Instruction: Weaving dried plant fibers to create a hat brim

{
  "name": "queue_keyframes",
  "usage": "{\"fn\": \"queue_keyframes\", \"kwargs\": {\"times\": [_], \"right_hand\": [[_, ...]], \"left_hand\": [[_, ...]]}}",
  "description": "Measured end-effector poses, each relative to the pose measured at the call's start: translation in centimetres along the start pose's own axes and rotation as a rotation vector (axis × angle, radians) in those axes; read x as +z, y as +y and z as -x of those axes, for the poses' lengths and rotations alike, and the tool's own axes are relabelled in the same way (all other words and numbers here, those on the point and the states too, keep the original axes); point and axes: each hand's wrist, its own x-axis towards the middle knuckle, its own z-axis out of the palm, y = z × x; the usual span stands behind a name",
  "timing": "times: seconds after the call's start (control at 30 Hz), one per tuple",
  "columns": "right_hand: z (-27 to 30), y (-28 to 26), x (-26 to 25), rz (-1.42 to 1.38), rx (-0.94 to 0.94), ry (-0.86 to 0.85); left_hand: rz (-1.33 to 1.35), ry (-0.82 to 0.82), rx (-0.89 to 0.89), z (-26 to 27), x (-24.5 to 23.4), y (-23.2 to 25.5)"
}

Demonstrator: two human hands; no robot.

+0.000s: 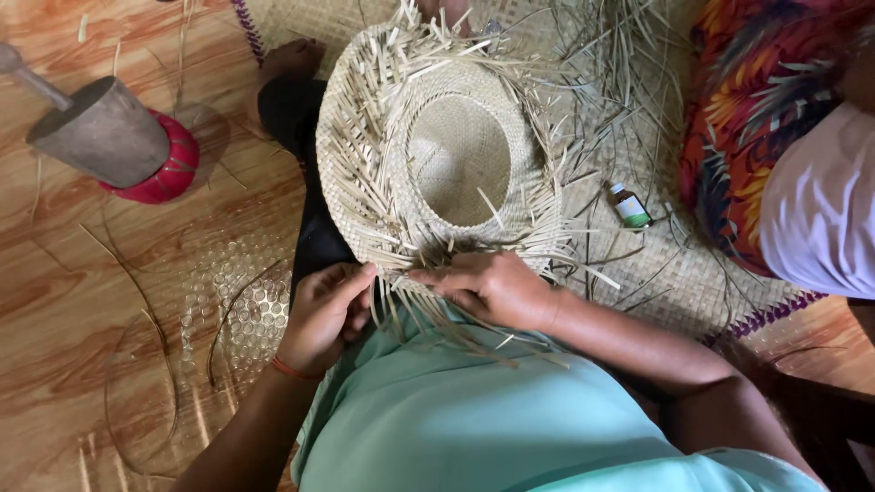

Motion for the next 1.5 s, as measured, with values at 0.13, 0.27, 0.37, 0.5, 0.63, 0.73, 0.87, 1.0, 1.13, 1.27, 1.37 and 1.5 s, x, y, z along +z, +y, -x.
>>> {"fn": "queue_keyframes", "kwargs": {"times": [0.13, 0.27, 0.37, 0.5, 0.63, 0.73, 0.87, 1.0, 1.13, 1.27, 1.37, 1.5], "right_hand": [[0.8, 0.2, 0.5, -0.027, 0.022, 0.049], [0.2, -0.3, 0.8, -0.155, 0.045, 0.189], [1.1, 0.4, 1.7, -0.225, 0.078, 0.343], [0.0, -1.1, 0.9, -0.217, 0.039, 0.523], [-0.8, -0.5, 1.1, -0.239, 0.042, 0.503], [-1.9, -0.7, 1.6, -0.176, 0.017, 0.43], [-2.3, -1.3, 1.0, -0.198, -0.023, 0.441], [-0.8, -1.4, 0.6, -0.164, -0.039, 0.449], [0.1, -1.0, 0.3, -0.216, -0.038, 0.43], [-0.3, -1.2, -0.3, -0.223, -0.069, 0.268], [-0.2, -0.9, 0.0, -0.201, -0.037, 0.24], [0.6, 0.0, 1.7, -0.257, -0.001, 0.219]], "left_hand": [[0.018, 0.022, 0.012, -0.6, 0.1, -0.2], [-0.028, 0.054, 0.21, -1.6, 1.4, 0.5], [-0.031, 0.028, 0.318, -0.3, 4.5, 3.2], [0.002, -0.106, 0.469, -0.3, 7.8, 5.7], [-0.039, -0.049, 0.535, -2.2, 6.6, 5.1], [-0.116, 0.052, 0.484, -4.2, 4.2, 2.9], [0.021, 0.161, 0.258, -5.0, 3.5, 2.5], [0.088, 0.192, 0.156, -6.0, 1.8, 0.7], [0.134, 0.177, 0.135, -4.6, 2.2, 1.8], [0.204, 0.15, 0.133, -5.2, 2.3, 1.3], [0.267, 0.156, 0.16, -4.8, 3.2, 1.2], [0.306, 0.149, 0.337, -3.5, 4.0, 0.4]]}}
